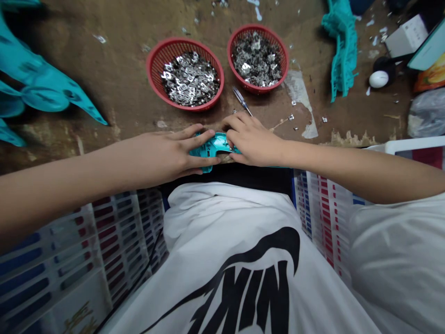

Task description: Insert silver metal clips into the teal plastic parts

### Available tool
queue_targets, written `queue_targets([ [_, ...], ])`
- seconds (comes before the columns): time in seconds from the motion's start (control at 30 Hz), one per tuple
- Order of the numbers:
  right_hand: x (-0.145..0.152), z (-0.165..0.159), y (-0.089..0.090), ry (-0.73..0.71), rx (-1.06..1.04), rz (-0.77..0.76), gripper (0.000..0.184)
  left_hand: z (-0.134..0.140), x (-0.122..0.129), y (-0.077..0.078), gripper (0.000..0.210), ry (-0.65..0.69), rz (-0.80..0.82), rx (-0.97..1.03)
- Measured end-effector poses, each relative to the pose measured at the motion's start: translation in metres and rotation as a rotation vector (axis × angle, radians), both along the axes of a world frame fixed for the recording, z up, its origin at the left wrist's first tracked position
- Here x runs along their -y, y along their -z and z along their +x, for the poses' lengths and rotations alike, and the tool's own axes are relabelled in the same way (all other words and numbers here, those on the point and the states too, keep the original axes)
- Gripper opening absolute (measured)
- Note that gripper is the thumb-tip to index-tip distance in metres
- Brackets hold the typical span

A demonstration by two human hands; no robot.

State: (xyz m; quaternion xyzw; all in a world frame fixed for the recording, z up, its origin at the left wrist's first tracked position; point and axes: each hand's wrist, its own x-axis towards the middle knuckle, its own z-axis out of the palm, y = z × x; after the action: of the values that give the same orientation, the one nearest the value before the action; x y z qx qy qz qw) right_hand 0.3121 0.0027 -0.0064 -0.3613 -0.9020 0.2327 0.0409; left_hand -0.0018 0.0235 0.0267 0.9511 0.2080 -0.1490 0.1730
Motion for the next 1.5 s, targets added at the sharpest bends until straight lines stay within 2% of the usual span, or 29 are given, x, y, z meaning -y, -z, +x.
queue_targets([
  [0.43, -0.001, -0.003, -0.006, 0.043, -0.005, -0.082, 0.014, 0.006, 0.002, -0.010, 0.069, -0.027, -0.023, -0.056],
  [0.57, -0.002, -0.003, -0.005, 0.049, -0.080, -0.078, 0.012, 0.007, 0.002, -0.012, 0.071, -0.004, -0.007, -0.079],
  [0.8, -0.005, -0.002, -0.003, 0.064, -0.217, -0.093, 0.020, 0.003, 0.000, -0.006, 0.067, -0.026, -0.033, -0.033],
  [0.9, -0.009, -0.004, -0.011, 0.074, -0.242, -0.104, 0.024, 0.003, 0.000, -0.005, 0.063, -0.007, -0.027, -0.049],
  [1.0, -0.016, -0.004, -0.028, 0.121, -0.233, -0.099, 0.027, 0.004, 0.002, -0.006, 0.063, 0.016, 0.001, -0.084],
  [1.13, -0.038, 0.010, -0.045, 0.254, -0.013, 0.001, 0.025, 0.000, 0.001, -0.008, 0.076, -0.016, -0.022, -0.057],
  [1.3, -0.066, 0.035, -0.041, 0.280, 0.420, -0.004, 0.022, -0.004, -0.006, -0.013, 0.084, -0.014, -0.045, -0.091],
  [1.4, -0.067, 0.036, -0.042, 0.334, 0.561, -0.028, 0.025, -0.003, -0.008, -0.017, 0.080, -0.056, 0.002, -0.129],
  [1.5, -0.061, 0.023, -0.060, 0.422, 0.673, -0.047, 0.030, -0.005, -0.006, -0.019, 0.079, -0.133, 0.054, -0.152],
])
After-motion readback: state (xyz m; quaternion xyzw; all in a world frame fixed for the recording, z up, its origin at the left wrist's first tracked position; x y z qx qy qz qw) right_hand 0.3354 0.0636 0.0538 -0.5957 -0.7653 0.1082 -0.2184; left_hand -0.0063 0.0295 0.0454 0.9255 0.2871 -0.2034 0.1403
